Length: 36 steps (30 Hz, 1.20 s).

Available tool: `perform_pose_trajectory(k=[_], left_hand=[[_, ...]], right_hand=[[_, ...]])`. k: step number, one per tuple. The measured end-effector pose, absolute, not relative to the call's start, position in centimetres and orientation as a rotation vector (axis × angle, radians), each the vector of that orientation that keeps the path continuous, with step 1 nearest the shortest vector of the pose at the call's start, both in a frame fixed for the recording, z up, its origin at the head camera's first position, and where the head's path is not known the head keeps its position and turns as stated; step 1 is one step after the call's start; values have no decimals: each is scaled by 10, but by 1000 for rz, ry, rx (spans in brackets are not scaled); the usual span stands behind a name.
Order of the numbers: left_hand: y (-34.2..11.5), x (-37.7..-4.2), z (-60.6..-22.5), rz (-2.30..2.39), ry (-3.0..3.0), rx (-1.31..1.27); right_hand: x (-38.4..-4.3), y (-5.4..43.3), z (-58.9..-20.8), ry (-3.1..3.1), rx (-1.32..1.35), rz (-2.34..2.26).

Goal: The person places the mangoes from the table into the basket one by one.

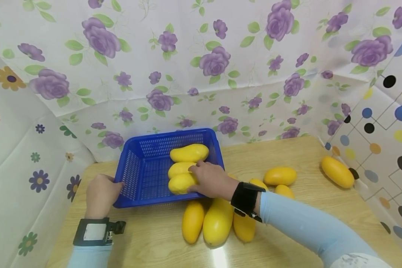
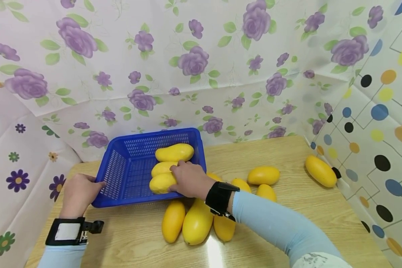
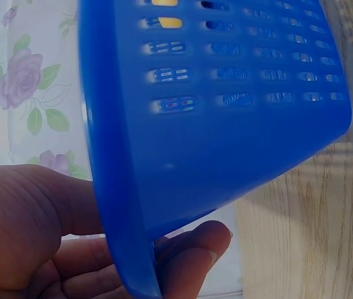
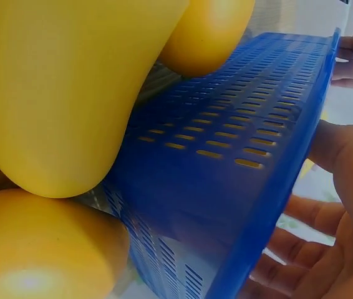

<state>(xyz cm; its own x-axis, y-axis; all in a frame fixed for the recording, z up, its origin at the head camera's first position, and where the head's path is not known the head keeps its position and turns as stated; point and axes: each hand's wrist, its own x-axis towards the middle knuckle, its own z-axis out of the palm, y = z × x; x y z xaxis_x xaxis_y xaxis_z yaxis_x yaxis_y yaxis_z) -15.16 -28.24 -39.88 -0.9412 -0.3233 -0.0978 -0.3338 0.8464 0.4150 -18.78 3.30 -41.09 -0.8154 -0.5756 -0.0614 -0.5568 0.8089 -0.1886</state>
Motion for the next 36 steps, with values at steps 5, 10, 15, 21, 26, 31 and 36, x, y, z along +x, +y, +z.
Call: perform_pose_trajectory(k=[5, 10, 15, 21, 26, 31, 36], left_hand=[[-281, -151, -399, 672, 3003, -532], [-281, -150, -398, 669, 2994, -528], [-280, -149, -397, 675, 2996, -531], [-280, -149, -397, 670, 3012, -530], [-280, -151, -397, 671, 3022, -521], [-282, -151, -399, 676, 3013, -519], [-283, -151, -399, 670, 3000, -532]], right_hand=[[-188, 33, -410, 2863, -987, -290], [-188, 34, -413, 2854, -1019, -318], [-188, 35, -415, 2847, -1006, -365], [-188, 37, -416, 2829, -959, -429], [-191, 39, -415, 2818, -980, -441], [-194, 44, -415, 2801, -1015, -431], [-195, 51, -409, 2786, -974, -466]])
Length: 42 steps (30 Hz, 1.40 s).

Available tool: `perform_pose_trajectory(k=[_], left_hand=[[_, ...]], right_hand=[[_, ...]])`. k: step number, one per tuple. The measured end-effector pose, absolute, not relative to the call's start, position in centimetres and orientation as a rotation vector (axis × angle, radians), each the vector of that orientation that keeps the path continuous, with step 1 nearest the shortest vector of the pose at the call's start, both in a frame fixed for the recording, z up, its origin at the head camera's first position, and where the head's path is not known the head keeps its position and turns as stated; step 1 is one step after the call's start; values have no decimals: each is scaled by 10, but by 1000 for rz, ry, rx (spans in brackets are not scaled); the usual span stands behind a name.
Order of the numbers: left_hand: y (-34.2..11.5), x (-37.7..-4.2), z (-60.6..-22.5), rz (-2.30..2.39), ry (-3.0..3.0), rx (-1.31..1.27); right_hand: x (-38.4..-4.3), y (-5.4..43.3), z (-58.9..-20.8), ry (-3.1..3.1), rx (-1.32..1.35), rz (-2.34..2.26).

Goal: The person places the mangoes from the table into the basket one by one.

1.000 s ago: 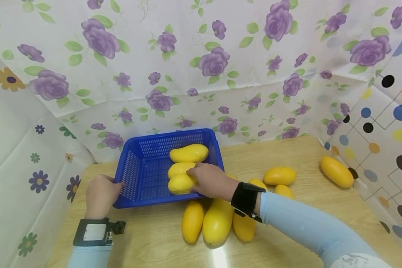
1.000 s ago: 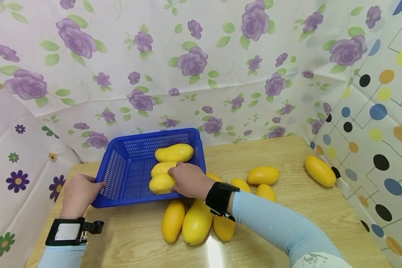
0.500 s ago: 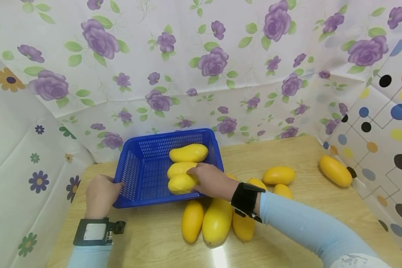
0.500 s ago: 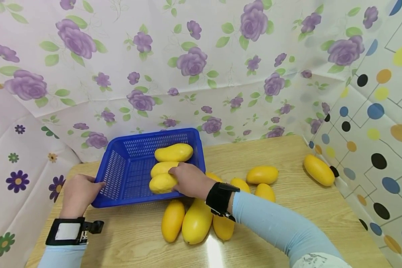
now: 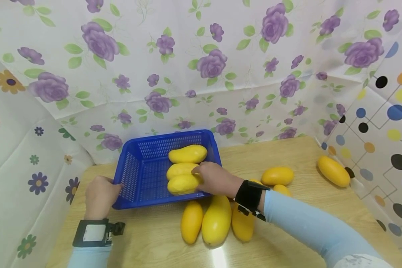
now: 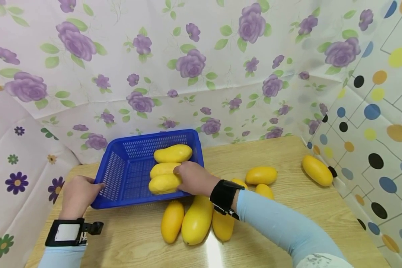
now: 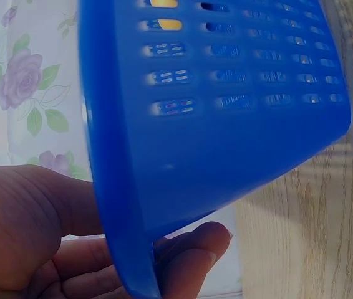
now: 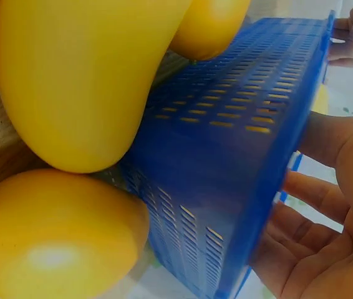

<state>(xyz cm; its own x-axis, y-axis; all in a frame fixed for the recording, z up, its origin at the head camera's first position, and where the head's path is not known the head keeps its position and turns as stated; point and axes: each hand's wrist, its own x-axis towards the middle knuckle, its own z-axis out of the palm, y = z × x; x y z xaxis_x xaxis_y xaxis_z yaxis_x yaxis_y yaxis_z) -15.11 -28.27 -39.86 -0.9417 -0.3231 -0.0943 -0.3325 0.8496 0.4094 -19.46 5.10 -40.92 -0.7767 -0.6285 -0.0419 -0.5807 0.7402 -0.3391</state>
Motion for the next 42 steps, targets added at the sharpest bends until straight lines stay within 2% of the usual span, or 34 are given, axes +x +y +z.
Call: perform_pose_trajectory(k=[15, 42], left_hand=[[-281, -152, -398, 646, 3009, -536], [-282, -151, -399, 655, 3015, -545]], right_hand=[[-210, 79, -380, 2904, -862, -666], [-230, 145, -398, 2984, -493, -593]])
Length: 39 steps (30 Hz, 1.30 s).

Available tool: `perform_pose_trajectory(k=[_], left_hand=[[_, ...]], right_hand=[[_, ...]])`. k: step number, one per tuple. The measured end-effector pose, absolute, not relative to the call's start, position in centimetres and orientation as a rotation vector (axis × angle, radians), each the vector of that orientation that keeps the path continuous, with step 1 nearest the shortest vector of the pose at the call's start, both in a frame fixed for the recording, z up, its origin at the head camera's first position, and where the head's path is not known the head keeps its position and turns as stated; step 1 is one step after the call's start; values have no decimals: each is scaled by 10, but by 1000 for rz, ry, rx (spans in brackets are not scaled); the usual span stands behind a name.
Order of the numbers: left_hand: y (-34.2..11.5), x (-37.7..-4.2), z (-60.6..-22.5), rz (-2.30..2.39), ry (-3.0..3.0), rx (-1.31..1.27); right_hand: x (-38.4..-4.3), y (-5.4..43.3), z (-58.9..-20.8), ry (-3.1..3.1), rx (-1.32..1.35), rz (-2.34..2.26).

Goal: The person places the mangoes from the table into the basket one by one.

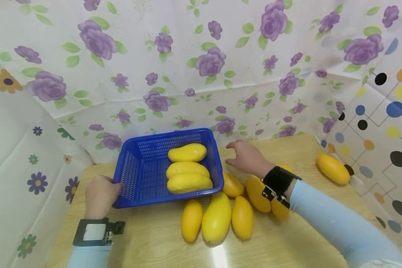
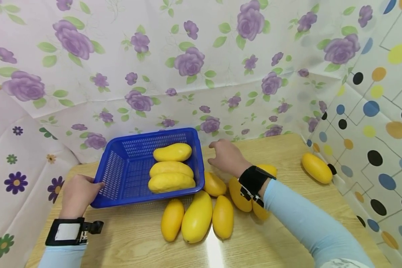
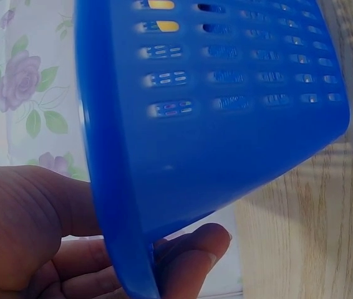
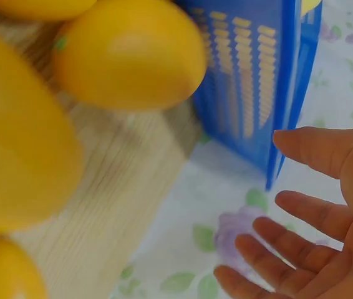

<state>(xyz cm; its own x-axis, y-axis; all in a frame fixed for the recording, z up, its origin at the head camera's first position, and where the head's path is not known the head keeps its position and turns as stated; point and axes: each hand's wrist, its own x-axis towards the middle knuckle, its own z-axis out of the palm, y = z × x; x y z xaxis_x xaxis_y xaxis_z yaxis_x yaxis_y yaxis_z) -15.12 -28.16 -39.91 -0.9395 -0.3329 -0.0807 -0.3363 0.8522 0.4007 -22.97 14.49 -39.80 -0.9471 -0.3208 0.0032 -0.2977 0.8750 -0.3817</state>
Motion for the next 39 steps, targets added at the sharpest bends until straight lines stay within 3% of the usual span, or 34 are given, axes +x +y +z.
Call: perform_pose_trajectory(k=[5, 14, 23, 29, 39], left_hand=[[-283, -151, -400, 670, 3008, -553], [-284, -153, -403, 643, 3058, -509], [-284, -150, -400, 710, 3047, -527], [-283, -150, -400, 704, 3042, -514], [-285, -151, -404, 728, 3036, -521]], right_hand=[[-237, 181, -406, 3079, -394, -523], [-225, 276, -432, 3083, 178, -437], [-212, 354, -456, 3079, 558, -391], [-207, 376, -465, 2991, 754, -407], [-208, 385, -478, 2880, 794, -439]])
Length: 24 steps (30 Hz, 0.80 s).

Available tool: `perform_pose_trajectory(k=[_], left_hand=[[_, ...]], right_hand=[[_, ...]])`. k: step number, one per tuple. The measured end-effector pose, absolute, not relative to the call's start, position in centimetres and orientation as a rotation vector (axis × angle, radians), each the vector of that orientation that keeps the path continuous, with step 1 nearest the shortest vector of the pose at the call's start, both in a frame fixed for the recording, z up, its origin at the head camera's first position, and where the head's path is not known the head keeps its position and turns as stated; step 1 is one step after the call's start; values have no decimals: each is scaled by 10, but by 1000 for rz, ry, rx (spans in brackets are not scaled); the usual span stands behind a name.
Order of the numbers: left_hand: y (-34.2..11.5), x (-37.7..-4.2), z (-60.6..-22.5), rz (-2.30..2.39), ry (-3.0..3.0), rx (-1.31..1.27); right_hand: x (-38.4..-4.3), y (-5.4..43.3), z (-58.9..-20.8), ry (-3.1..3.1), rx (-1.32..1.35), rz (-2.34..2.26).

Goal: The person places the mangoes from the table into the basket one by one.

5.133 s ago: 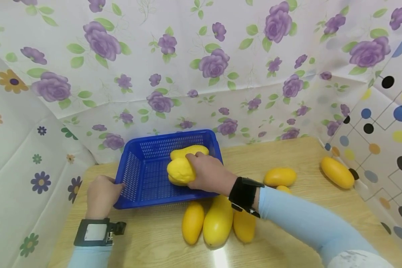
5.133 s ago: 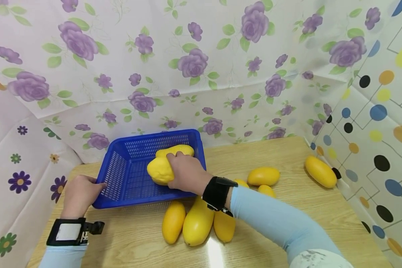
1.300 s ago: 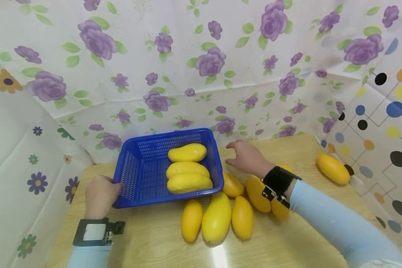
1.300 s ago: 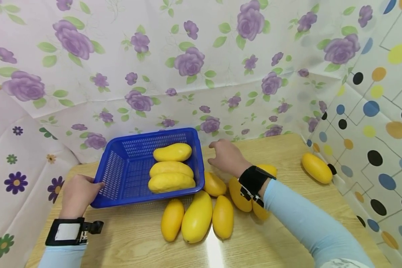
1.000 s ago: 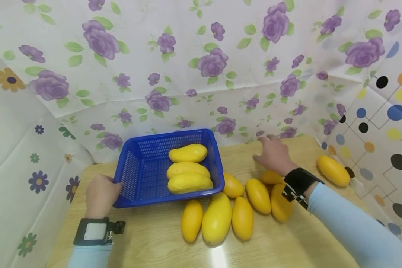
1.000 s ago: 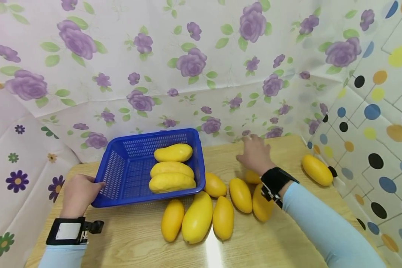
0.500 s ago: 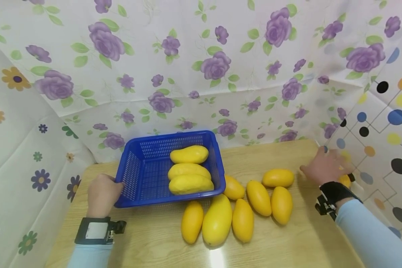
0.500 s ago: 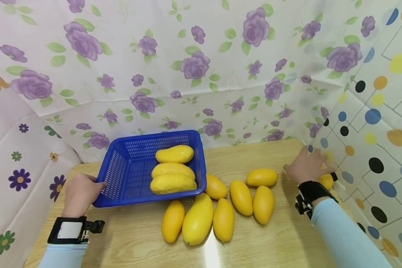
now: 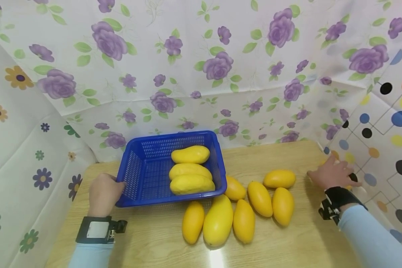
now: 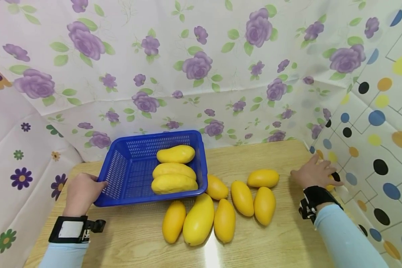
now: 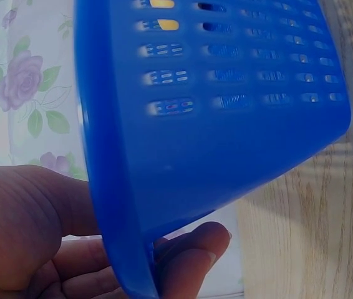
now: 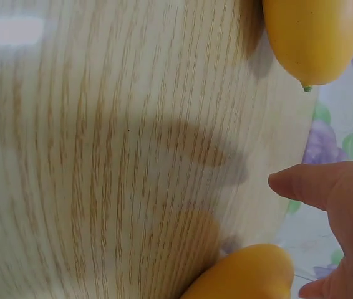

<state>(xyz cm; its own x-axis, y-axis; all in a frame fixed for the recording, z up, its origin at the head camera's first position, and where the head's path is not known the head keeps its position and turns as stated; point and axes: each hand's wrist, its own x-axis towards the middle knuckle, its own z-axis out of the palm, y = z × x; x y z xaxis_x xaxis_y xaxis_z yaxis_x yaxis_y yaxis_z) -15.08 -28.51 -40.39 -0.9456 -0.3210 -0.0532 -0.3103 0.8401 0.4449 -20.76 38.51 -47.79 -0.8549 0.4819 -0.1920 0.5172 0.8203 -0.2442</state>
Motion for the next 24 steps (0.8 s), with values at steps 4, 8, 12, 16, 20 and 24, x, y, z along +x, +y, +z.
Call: perform_pose_trajectory(k=[4, 8, 12, 16, 20, 24], left_hand=[[-285, -150, -403, -720, -2995, 520], [-284, -150, -403, -711, -3002, 518], [-283, -151, -402, -711, -3003, 519], [-283, -151, -402, -702, -3006, 525], [-284, -151, -402, -703, -3010, 532], [-284, -152, -403, -701, -3015, 543]], right_hand=[[-208, 387, -480, 2809, 782, -448], [-208, 388, -482, 2784, 755, -399], [-207, 386, -480, 2813, 713, -329], [-203, 380, -475, 2859, 680, -289], [-199, 376, -473, 2932, 656, -294], [-198, 373, -472, 3009, 612, -281]])
